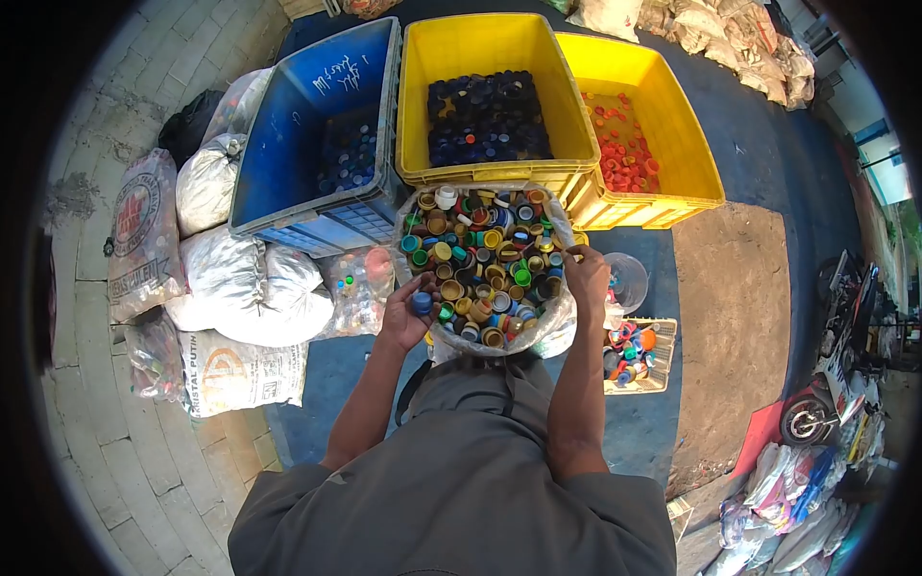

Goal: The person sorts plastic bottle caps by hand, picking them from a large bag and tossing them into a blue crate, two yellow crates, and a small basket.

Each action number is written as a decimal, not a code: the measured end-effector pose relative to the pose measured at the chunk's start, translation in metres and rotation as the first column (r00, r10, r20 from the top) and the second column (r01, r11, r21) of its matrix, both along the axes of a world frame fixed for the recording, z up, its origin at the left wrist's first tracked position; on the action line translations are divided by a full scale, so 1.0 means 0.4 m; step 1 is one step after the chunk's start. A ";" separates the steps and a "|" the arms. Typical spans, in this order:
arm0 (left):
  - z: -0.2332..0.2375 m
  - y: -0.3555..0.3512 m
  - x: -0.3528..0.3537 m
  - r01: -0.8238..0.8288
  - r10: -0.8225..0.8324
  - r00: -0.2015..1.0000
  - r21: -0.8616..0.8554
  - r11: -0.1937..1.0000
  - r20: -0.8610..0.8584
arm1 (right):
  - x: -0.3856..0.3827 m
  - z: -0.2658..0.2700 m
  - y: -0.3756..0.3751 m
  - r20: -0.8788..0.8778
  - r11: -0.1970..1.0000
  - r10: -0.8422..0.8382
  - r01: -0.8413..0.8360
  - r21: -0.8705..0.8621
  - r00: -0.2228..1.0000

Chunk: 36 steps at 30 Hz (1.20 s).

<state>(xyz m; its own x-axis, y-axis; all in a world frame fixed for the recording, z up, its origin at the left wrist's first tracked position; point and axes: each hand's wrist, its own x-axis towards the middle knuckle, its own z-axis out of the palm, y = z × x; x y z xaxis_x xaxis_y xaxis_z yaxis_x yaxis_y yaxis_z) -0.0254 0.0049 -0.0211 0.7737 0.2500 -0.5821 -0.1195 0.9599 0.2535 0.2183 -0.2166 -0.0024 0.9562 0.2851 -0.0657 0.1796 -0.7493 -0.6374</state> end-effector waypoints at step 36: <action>0.093 -0.102 0.092 0.239 -0.240 0.971 0.222 0.945 -0.021 | -0.200 0.103 0.133 -0.666 0.772 0.490 0.074 0.631 0.562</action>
